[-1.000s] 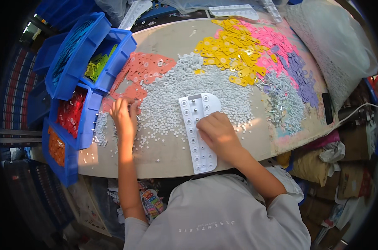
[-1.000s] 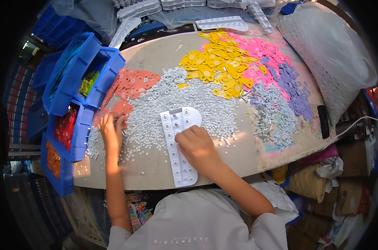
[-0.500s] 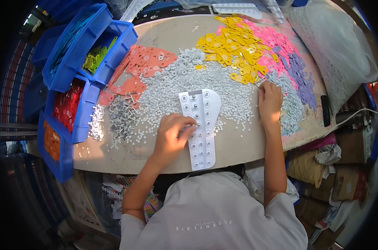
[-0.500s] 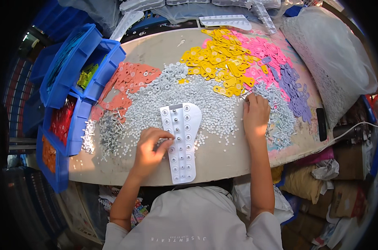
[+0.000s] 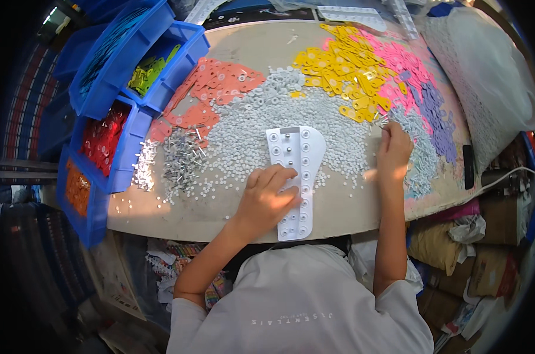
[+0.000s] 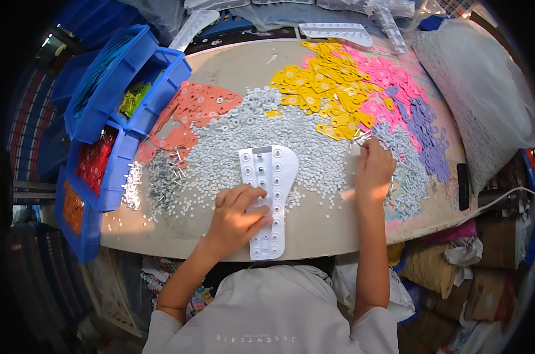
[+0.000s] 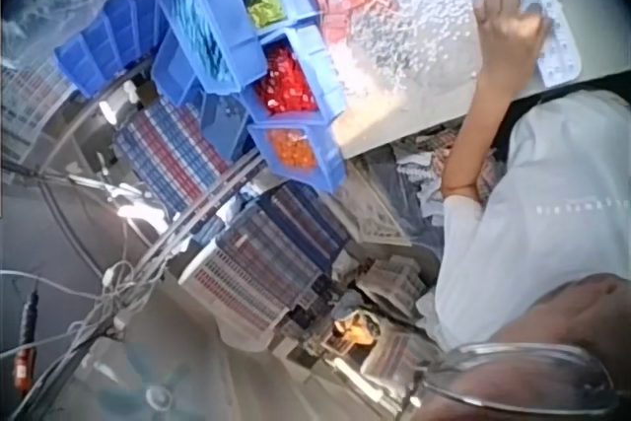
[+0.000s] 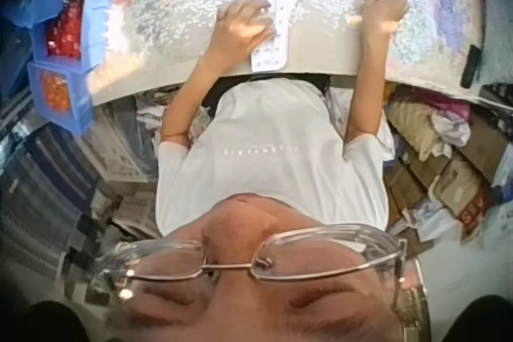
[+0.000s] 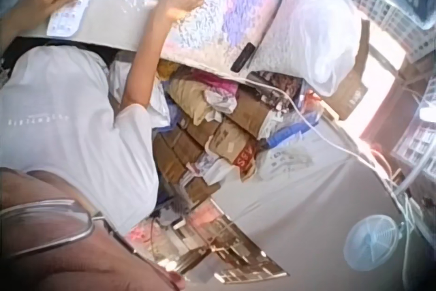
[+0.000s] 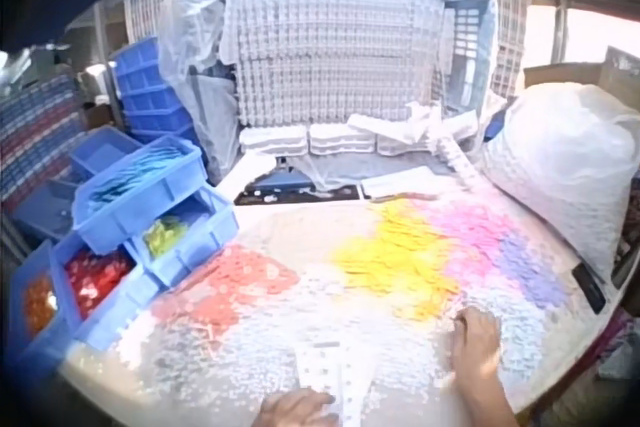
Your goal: Assemble a toy xylophone by placing colored plates onto a plastic frame and securing them with small white pins.
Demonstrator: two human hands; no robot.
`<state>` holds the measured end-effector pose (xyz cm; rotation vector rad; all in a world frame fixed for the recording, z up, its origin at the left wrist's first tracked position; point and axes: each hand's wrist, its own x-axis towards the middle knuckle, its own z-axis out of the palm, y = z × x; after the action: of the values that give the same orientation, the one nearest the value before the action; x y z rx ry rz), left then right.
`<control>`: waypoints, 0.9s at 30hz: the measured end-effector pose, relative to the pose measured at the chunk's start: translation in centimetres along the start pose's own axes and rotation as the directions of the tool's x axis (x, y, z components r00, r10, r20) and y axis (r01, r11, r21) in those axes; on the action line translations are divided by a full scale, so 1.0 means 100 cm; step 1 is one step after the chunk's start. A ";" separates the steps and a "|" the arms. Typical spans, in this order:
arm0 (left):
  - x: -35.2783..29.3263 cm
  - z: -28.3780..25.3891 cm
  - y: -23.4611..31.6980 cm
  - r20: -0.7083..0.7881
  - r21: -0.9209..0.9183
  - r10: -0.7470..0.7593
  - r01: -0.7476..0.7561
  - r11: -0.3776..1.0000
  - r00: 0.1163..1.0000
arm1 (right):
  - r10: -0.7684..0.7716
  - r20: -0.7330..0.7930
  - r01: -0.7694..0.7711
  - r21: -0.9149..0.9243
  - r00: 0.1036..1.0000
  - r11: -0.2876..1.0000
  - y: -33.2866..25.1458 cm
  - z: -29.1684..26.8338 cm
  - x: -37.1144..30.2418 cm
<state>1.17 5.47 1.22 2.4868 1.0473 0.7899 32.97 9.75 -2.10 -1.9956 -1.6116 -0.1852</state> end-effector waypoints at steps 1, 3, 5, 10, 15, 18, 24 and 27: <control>-0.003 -0.003 -0.002 -0.002 0.009 -0.010 0.010 1.000 1.000 | -0.007 0.005 0.007 0.011 1.000 1.000 -0.010 -0.006 -0.002; -0.006 -0.009 -0.012 -0.045 -0.025 -0.073 0.072 0.997 0.996 | -0.087 -0.055 0.098 0.224 0.995 0.970 -0.026 -0.021 -0.009; -0.015 -0.024 -0.041 -0.175 0.243 -0.166 0.206 0.948 0.970 | -0.121 -0.016 0.120 0.312 0.992 0.942 -0.052 -0.036 -0.019; -0.016 -0.065 -0.099 -0.396 0.508 -0.310 0.487 0.711 0.864 | -0.199 0.214 0.016 0.642 0.956 0.767 -0.099 -0.050 -0.057; -0.028 -0.062 -0.121 -0.383 0.487 -0.342 0.502 0.714 0.858 | -0.396 0.368 0.044 0.683 0.841 0.729 -0.125 -0.051 -0.075; -0.028 -0.060 -0.123 -0.399 0.468 -0.345 0.512 0.720 0.850 | -0.474 0.371 0.131 0.662 0.799 0.738 -0.128 -0.046 -0.079; -0.022 -0.058 -0.118 -0.390 0.450 -0.327 0.488 0.748 0.861 | -0.538 0.366 0.252 0.597 0.759 0.762 -0.130 -0.048 -0.079; -0.023 -0.056 -0.119 -0.386 0.440 -0.342 0.496 0.748 0.857 | -0.529 0.343 0.274 0.571 0.776 0.774 -0.132 -0.059 -0.067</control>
<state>-10.08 12.33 -0.99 2.4059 2.1013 0.7994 20.20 2.60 4.32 -1.3126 -2.1437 0.5757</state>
